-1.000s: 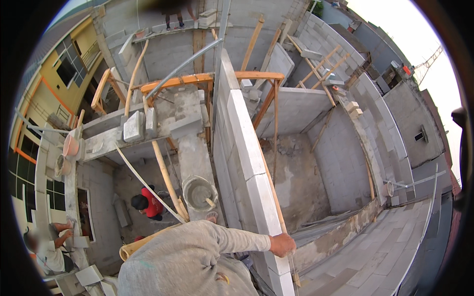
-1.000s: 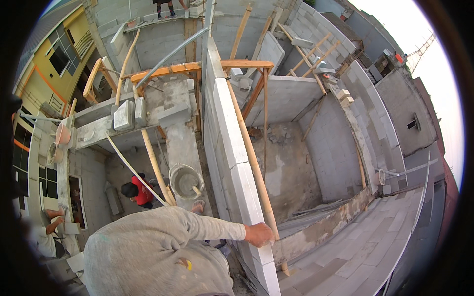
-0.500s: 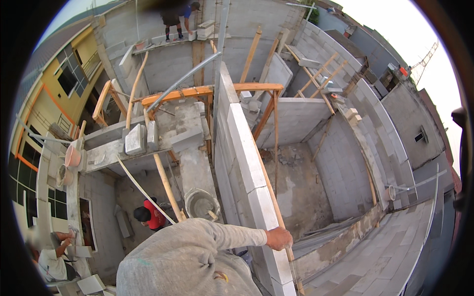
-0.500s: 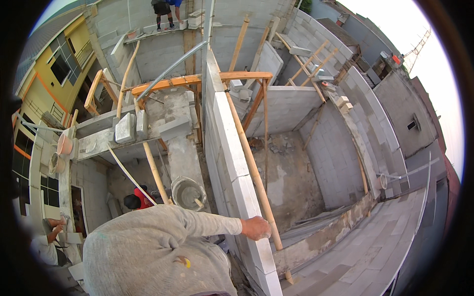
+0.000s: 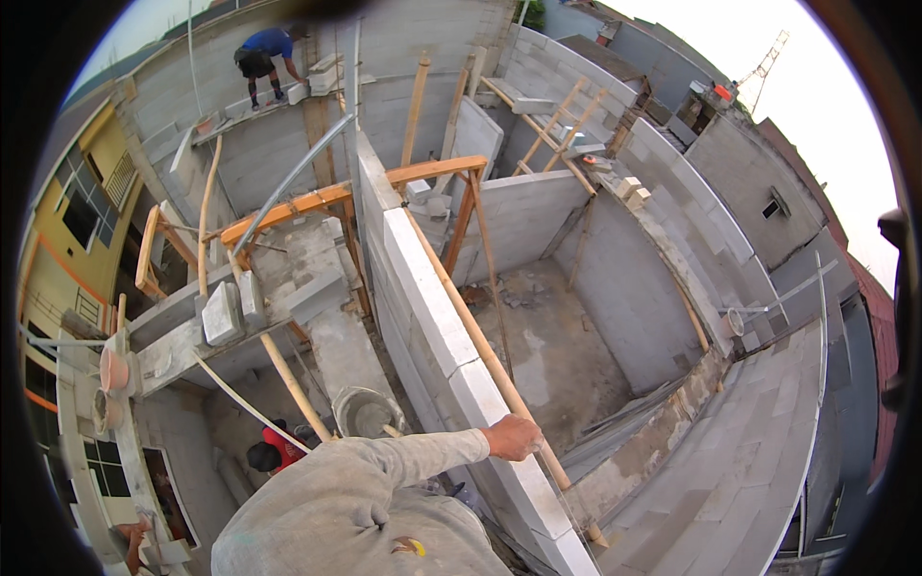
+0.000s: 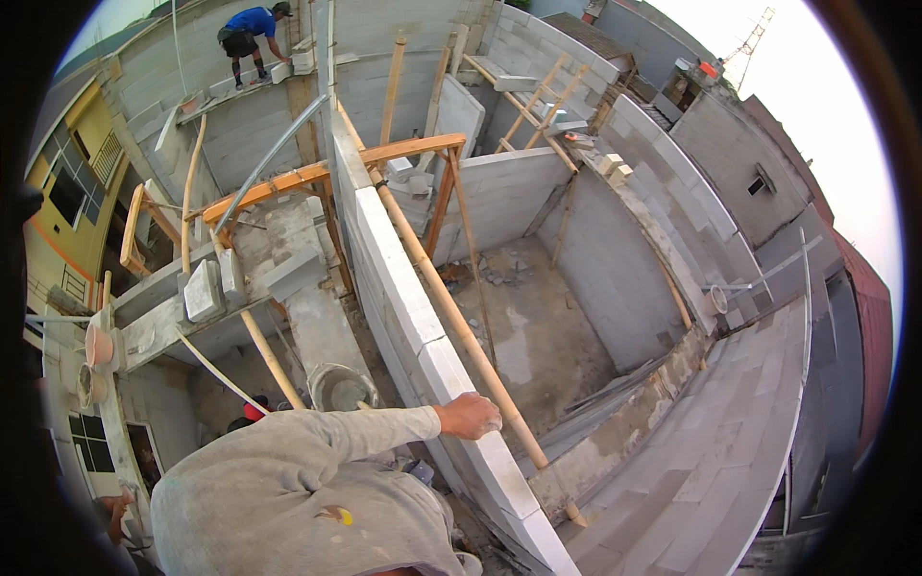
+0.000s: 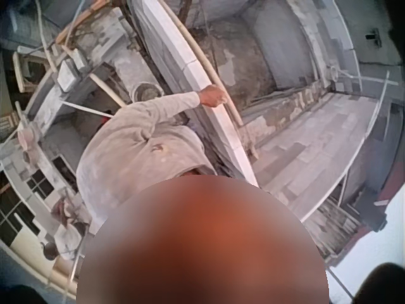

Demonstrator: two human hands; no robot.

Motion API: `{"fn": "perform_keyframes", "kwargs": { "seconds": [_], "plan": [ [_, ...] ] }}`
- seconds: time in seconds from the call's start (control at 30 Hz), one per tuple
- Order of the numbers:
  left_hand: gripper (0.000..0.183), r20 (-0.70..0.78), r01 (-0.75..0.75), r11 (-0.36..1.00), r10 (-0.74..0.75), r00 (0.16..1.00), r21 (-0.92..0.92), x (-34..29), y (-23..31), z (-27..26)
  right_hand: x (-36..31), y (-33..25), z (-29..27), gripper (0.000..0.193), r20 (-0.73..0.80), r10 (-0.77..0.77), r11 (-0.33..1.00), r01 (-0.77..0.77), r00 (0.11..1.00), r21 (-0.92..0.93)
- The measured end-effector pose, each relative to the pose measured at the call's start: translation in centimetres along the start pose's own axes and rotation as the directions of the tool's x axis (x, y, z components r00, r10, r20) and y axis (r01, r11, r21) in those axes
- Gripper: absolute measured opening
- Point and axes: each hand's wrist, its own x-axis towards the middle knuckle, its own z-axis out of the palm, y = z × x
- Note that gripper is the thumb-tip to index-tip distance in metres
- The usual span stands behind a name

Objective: The person scoops mortar from a bucket with a trowel and applies it to a wall. They then lift and place white rectangular blocks onto the mortar, aligning them with a string line and tapping them into position.

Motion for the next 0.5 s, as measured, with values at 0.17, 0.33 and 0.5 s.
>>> {"fn": "perform_keyframes", "kwargs": {
  "seconds": [0.17, 0.33, 0.5],
  "plan": [
    [0.018, -0.038, 0.0, 0.997, 0.003, 0.999, 0.072, -0.2, -1.0, -1.9, 2.0, -1.0, -0.3, 0.039, -0.072, -0.081, 0.994, 0.086, 0.994, 0.071],
    [0.013, -0.1, -0.058, 0.975, 0.081, 0.992, 0.212, -0.4, -3.1, -3.7, 6.3, -10.4, -5.8, 0.049, -0.4, -0.458, 0.811, 0.557, 0.794, 0.177],
    [0.017, -0.241, 0.025, 0.975, 0.03, 0.97, 0.222, -0.8, -6.8, -5.2, -0.4, -30.5, -21.9, 0.038, -0.585, -0.765, 0.159, 0.959, 0.271, 0.236]
  ]
}}
